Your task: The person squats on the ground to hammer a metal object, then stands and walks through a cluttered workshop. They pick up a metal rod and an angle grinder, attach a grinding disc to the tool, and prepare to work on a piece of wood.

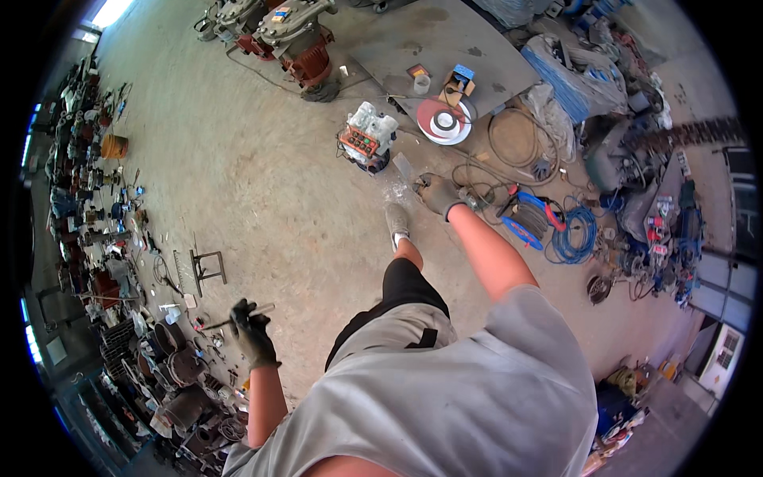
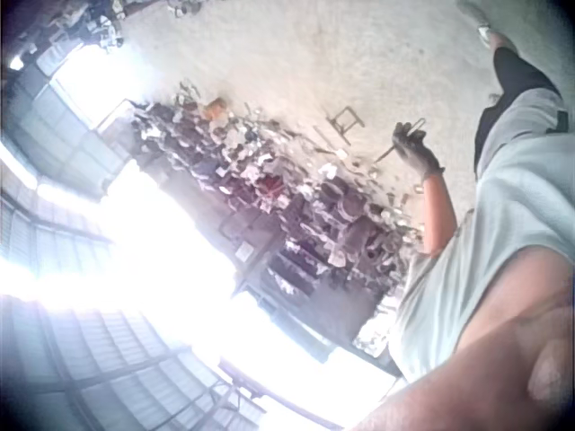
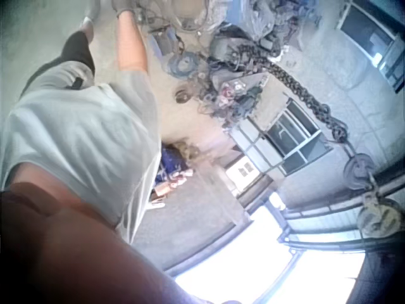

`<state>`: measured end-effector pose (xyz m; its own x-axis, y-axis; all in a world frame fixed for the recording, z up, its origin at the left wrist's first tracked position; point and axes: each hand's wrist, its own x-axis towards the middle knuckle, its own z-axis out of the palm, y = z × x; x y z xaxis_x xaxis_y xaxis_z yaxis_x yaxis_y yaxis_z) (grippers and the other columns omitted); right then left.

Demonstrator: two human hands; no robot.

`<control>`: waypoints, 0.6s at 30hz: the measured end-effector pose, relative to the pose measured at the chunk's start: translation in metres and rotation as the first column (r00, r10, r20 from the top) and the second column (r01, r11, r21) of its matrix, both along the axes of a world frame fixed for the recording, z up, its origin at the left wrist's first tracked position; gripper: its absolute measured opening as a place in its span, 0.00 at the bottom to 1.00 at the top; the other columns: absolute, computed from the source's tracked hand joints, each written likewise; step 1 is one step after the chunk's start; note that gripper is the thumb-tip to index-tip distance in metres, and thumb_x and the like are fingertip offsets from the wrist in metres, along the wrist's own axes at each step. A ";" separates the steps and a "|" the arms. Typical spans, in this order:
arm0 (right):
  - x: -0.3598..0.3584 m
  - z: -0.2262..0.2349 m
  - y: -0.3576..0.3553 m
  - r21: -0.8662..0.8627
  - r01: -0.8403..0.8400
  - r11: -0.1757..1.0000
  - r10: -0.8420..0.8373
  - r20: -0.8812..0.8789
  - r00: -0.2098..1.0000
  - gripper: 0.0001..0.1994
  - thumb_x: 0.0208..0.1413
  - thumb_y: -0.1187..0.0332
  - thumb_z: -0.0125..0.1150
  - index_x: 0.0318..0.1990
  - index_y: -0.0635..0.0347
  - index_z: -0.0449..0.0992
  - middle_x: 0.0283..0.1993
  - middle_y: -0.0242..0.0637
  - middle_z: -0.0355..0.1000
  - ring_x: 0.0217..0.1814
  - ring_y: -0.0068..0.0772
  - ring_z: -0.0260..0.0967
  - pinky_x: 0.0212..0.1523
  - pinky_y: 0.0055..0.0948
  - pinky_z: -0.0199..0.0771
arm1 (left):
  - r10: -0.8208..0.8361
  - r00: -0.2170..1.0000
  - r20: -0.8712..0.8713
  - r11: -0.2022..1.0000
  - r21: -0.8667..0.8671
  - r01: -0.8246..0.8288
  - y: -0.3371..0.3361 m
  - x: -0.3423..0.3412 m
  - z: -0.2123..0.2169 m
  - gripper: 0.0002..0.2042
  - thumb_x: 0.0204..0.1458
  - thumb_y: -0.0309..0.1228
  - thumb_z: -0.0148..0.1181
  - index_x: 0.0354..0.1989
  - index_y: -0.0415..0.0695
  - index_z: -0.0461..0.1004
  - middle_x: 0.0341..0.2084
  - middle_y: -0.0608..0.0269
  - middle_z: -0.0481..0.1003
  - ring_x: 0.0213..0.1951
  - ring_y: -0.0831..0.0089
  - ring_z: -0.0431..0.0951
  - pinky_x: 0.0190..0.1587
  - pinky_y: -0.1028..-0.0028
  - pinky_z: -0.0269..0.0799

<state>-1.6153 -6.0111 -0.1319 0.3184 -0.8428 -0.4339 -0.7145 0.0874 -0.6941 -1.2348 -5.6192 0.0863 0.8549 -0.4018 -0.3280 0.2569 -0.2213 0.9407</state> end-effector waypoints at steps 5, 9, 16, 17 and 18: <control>0.070 -0.094 -0.172 0.043 -0.080 0.996 0.088 -0.232 0.969 0.22 0.66 0.49 0.59 0.61 0.47 0.81 0.59 0.51 0.79 0.62 0.60 0.77 0.63 0.49 0.76 | 0.080 0.982 -0.173 0.853 0.522 0.022 0.025 -0.024 -0.035 0.19 0.75 0.46 0.48 0.54 0.43 0.77 0.40 0.56 0.82 0.28 0.71 0.81 0.29 0.73 0.80; 0.119 -0.149 -0.262 0.116 -0.114 0.987 0.144 -0.298 0.944 0.21 0.66 0.49 0.57 0.61 0.44 0.81 0.60 0.50 0.79 0.62 0.58 0.77 0.63 0.50 0.77 | 0.106 0.954 -0.281 0.751 0.652 0.108 0.041 -0.046 -0.039 0.17 0.74 0.45 0.50 0.53 0.45 0.77 0.36 0.56 0.84 0.21 0.71 0.79 0.25 0.71 0.80; 0.156 -0.216 -0.313 0.225 -0.167 0.960 0.239 -0.346 0.907 0.28 0.61 0.47 0.61 0.61 0.57 0.77 0.62 0.60 0.76 0.65 0.66 0.74 0.64 0.52 0.76 | 0.289 0.888 -0.359 0.671 0.737 0.080 -0.002 -0.043 -0.018 0.15 0.74 0.38 0.49 0.49 0.41 0.78 0.33 0.54 0.84 0.24 0.67 0.82 0.25 0.68 0.82; 0.171 -0.210 -0.303 0.233 -0.134 0.963 0.210 -0.342 0.916 0.28 0.61 0.49 0.63 0.60 0.61 0.76 0.61 0.62 0.76 0.65 0.65 0.74 0.64 0.53 0.76 | 0.334 0.871 -0.359 0.647 0.760 0.065 0.000 -0.048 -0.006 0.15 0.74 0.38 0.49 0.48 0.41 0.78 0.32 0.53 0.84 0.23 0.66 0.82 0.23 0.67 0.82; 0.159 -0.219 -0.303 0.231 -0.119 0.965 0.200 -0.367 0.909 0.30 0.61 0.50 0.64 0.61 0.65 0.75 0.60 0.65 0.76 0.64 0.65 0.75 0.64 0.52 0.76 | 0.333 0.872 -0.359 0.656 0.753 0.060 0.000 -0.040 -0.003 0.15 0.74 0.38 0.49 0.48 0.40 0.78 0.31 0.53 0.83 0.23 0.65 0.82 0.23 0.67 0.81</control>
<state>-1.4566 -6.3145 -0.3507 0.2162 -0.6777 -0.7028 -0.9376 0.0568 -0.3432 -1.2746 -5.6197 0.0836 0.5624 0.2433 -0.7903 0.6677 -0.6974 0.2604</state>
